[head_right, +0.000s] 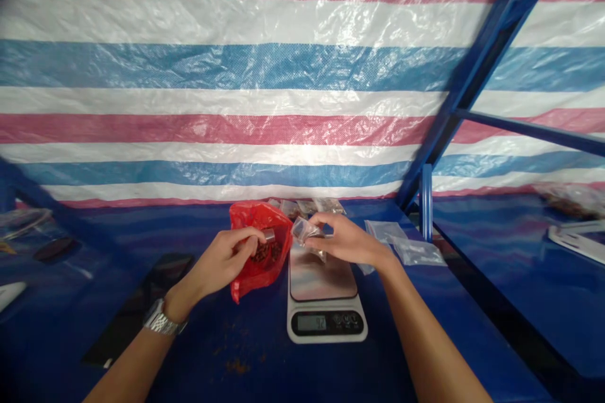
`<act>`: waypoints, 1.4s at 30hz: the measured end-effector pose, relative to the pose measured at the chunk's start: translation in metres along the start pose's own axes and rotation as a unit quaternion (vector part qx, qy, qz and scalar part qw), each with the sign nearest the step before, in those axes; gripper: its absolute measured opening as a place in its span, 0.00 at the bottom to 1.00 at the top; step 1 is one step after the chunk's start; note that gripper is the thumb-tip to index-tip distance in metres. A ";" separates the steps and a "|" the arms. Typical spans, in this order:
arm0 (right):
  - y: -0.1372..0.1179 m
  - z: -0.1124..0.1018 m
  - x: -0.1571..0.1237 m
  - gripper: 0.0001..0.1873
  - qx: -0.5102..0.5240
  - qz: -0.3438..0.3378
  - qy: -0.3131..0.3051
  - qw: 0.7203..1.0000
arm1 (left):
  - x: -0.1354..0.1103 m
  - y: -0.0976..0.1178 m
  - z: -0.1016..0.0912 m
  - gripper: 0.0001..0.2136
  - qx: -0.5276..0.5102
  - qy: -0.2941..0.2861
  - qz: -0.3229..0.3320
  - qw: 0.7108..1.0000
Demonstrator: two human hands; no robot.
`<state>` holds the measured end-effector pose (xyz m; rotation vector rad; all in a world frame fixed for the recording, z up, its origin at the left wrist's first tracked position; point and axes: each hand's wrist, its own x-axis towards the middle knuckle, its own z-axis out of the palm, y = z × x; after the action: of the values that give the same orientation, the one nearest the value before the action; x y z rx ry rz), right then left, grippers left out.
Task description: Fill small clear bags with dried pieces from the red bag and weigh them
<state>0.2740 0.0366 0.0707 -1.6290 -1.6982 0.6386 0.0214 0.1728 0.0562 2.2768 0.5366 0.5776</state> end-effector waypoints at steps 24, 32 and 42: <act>-0.020 0.069 0.069 0.12 -0.187 -0.145 -0.001 0.972 | 0.010 -0.021 0.004 0.14 -0.178 0.197 -0.052 0.963; -0.019 0.055 0.083 0.12 -0.266 -0.115 -0.071 0.954 | 0.006 -0.016 -0.005 0.05 0.134 0.074 -0.114 0.982; -0.021 0.061 0.079 0.19 -0.187 -0.166 -0.139 0.958 | 0.009 -0.028 0.008 0.11 -0.027 0.162 -0.139 0.977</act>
<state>0.2158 0.1195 0.0588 -1.4912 -2.3508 0.4095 0.0278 0.1915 0.0333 2.0180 0.9690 0.8149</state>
